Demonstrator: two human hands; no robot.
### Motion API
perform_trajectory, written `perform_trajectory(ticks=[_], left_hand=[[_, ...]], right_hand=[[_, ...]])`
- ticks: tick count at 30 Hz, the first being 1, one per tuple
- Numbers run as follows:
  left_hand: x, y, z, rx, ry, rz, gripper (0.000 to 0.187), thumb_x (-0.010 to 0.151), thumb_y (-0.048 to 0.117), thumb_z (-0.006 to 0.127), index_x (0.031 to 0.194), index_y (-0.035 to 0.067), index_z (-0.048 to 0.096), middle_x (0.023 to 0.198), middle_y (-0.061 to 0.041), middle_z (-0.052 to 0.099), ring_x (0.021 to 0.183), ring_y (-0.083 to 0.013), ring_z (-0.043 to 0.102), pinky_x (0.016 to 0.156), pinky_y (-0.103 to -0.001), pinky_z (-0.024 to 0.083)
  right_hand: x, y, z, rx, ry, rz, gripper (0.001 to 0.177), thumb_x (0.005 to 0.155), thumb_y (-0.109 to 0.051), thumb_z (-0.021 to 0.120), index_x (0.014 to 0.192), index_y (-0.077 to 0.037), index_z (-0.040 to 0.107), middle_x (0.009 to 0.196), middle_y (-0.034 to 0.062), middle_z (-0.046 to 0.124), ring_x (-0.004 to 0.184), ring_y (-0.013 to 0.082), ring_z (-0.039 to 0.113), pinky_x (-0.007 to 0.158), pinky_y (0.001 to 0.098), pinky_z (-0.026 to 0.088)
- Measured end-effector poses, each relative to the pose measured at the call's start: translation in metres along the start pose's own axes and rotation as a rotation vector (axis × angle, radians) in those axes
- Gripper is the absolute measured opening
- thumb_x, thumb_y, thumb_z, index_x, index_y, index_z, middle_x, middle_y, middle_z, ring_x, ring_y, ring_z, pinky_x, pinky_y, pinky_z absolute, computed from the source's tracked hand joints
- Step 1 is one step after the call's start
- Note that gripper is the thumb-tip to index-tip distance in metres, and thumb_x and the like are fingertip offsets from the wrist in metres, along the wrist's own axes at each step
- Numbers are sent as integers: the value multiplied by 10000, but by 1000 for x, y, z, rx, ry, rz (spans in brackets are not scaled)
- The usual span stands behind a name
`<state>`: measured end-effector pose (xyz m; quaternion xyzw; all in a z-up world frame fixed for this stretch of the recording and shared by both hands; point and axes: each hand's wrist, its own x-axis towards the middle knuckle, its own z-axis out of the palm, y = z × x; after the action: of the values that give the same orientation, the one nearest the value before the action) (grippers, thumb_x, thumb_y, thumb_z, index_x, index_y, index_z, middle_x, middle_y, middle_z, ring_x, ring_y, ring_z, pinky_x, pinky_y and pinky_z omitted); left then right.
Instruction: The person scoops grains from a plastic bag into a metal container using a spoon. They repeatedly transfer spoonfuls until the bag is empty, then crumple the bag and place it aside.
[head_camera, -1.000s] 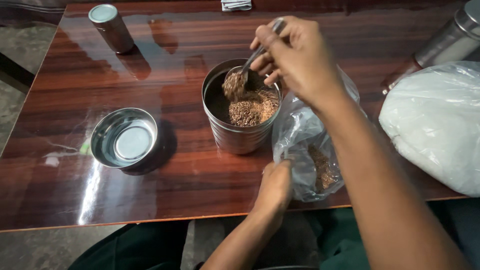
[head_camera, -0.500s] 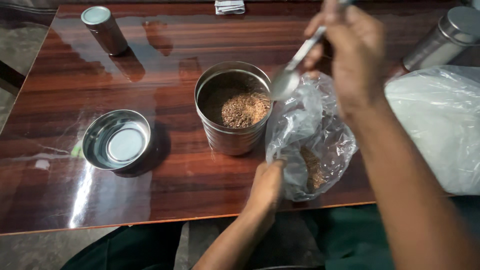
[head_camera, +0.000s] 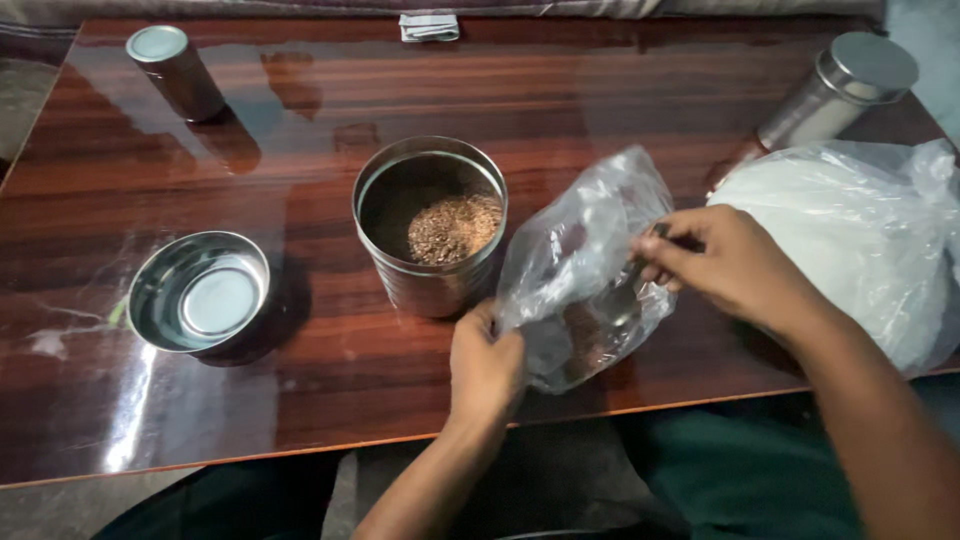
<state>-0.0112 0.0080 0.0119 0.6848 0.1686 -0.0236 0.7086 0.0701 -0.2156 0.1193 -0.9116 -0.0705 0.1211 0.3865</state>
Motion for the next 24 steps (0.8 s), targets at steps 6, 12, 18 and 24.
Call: perform_trajectory(ticks=[6, 12, 18, 24], left_hand=[[9, -9, 4, -428, -73, -103, 262, 911, 83, 552, 1052, -34, 740, 855, -104, 767, 711, -146, 684, 631, -286, 526], [7, 5, 0, -430, -112, -206, 323, 978, 219, 550, 1003, -53, 723, 744, -187, 733, 526, -234, 670, 464, -326, 491], [10, 21, -5, -391, -170, -324, 308, 745, 58, 547, 1026, 15, 665, 728, -179, 722, 468, -314, 639, 427, -423, 521], [2, 9, 4, 45, -192, 59, 309, 775, 202, 774, 1003, -7, 777, 788, -100, 767, 693, -194, 703, 655, -311, 542]], right_hand=[[7, 14, -11, 195, -123, -8, 276, 898, -205, 677, 1079, -30, 789, 934, 104, 830, 825, 157, 774, 738, 297, 621], [4, 8, -2, 154, -272, 44, 273, 874, -185, 696, 1058, -22, 813, 922, 109, 850, 807, 154, 770, 726, 304, 629], [-7, -4, 1, 82, -202, 70, 287, 878, -225, 756, 1096, -47, 810, 902, 104, 842, 782, 177, 732, 740, 293, 601], [-19, -3, -2, 142, -152, 31, 325, 853, -266, 724, 1089, -63, 818, 913, 90, 854, 827, 134, 771, 761, 279, 604]])
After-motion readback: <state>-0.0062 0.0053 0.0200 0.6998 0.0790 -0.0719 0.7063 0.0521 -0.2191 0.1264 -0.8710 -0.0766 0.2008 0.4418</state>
